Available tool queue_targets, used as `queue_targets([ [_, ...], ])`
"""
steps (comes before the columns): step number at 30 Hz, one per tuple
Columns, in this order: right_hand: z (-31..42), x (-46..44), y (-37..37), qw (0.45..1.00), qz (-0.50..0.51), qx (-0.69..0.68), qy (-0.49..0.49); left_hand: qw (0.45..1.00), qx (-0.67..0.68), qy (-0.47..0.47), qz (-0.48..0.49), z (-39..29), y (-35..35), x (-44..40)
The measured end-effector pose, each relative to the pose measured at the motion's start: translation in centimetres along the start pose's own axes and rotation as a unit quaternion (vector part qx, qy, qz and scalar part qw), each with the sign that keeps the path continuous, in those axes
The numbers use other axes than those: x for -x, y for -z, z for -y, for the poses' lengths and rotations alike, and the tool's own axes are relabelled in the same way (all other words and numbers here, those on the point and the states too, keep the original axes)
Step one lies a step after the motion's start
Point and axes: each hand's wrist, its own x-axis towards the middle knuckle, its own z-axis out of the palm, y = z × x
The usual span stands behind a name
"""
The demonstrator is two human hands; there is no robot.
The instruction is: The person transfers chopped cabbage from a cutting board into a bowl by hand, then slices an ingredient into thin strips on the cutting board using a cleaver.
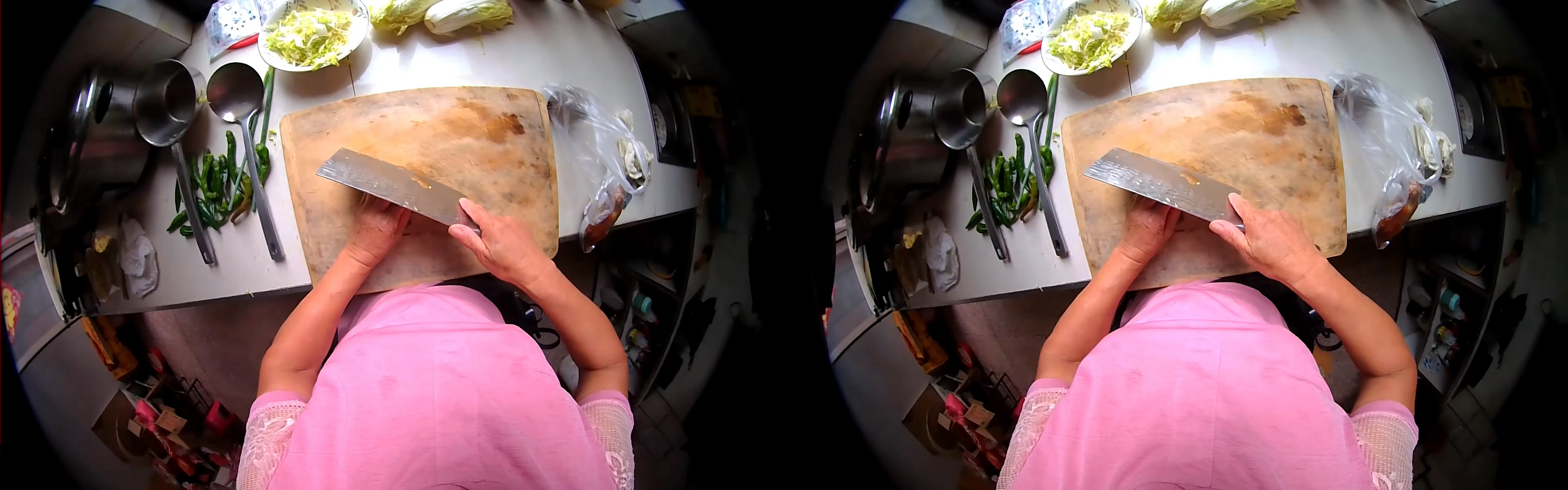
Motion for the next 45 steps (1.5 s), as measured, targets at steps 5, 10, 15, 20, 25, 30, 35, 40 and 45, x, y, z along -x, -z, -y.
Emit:
queue_targets([
  [5,-0.3,-0.5,0.5,1.0,0.015,-0.007,-0.006,0.999,0.018,0.026,0.006,-0.6,0.2,-0.5],
  [10,-0.6,-1.1,0.1,0.999,0.034,-0.02,-0.025,1.0,0.018,0.015,-0.007,-0.7,0.2,-0.8],
  [15,-1.3,-1.0,-0.4,1.0,0.017,-0.018,-0.008,1.0,0.02,0.014,-0.009,-0.7,0.5,-0.9],
  [20,-0.7,0.8,0.6,0.992,-0.094,0.062,0.049,0.997,0.07,-0.006,-0.031,-0.7,1.3,0.6],
  [25,-1.8,2.9,1.7,0.961,-0.183,0.162,0.133,0.98,0.009,0.082,-0.179,-3.1,7.9,3.5],
  [30,-1.4,4.8,2.5,0.952,-0.134,0.22,0.165,0.996,-0.007,0.076,0.035,-6.4,12.3,-3.8],
  [35,-0.7,6.1,2.7,0.934,-0.141,0.236,0.229,0.961,0.003,0.093,0.259,-6.9,10.5,-7.1],
  [40,-2.0,7.6,1.8,0.937,-0.12,0.222,0.241,0.816,0.411,0.344,0.216,-0.8,8.0,-5.5],
  [45,-4.9,10.4,1.5,0.985,-0.004,0.153,0.079,0.894,0.27,0.325,0.147,1.4,8.1,-4.1],
])
